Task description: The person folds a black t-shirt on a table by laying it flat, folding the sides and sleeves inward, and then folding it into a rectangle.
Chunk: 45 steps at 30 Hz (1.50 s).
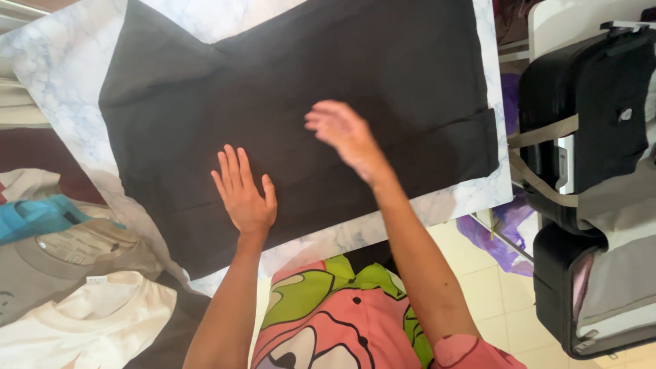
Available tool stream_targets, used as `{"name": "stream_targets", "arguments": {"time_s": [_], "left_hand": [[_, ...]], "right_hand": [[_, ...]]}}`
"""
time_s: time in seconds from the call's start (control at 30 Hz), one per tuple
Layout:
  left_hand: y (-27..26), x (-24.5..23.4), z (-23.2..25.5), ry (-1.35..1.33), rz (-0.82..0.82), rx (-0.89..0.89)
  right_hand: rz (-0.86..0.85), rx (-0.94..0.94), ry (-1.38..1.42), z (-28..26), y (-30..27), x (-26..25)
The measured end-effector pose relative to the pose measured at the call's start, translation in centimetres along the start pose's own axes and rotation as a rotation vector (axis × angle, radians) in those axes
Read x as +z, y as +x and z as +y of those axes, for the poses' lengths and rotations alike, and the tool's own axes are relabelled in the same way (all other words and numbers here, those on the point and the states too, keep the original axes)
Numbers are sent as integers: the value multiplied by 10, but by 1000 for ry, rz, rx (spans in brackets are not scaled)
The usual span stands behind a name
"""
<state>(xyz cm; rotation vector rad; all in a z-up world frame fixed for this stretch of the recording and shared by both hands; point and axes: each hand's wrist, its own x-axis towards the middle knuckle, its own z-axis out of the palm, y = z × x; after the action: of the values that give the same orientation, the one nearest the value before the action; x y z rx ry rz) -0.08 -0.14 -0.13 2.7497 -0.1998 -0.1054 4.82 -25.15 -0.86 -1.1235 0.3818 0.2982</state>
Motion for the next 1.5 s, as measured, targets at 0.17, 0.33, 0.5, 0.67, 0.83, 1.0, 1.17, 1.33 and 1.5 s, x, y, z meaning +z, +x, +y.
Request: {"name": "stream_targets", "arguments": {"time_s": [0.17, 0.33, 0.5, 0.67, 0.83, 1.0, 1.17, 1.33, 1.5], "left_hand": [[0, 0, -1, 24, -25, -10], [-1, 0, -2, 27, -39, -23], [0, 0, -5, 18, -48, -42], [0, 1, -6, 18, -50, -40], [0, 2, -7, 9, -50, -38], [0, 0, -7, 16, -31, -30], [1, 0, -7, -4, -41, -33], [2, 0, -6, 0, -40, -37], [1, 1, -7, -15, -43, -63]], "right_hand": [[-81, 0, 109, -2, -8, -25], [208, -290, 227, -49, 3, -133], [60, -336, 277, -40, 26, -109], [-253, -38, 198, 12, 31, -4], [-128, -77, 267, -6, 38, -66], [125, -403, 67, -63, 51, -180], [93, -424, 26, -68, 80, -142], [-253, -157, 41, -20, 94, -5], [-237, -165, -17, -26, 111, -14]]}}
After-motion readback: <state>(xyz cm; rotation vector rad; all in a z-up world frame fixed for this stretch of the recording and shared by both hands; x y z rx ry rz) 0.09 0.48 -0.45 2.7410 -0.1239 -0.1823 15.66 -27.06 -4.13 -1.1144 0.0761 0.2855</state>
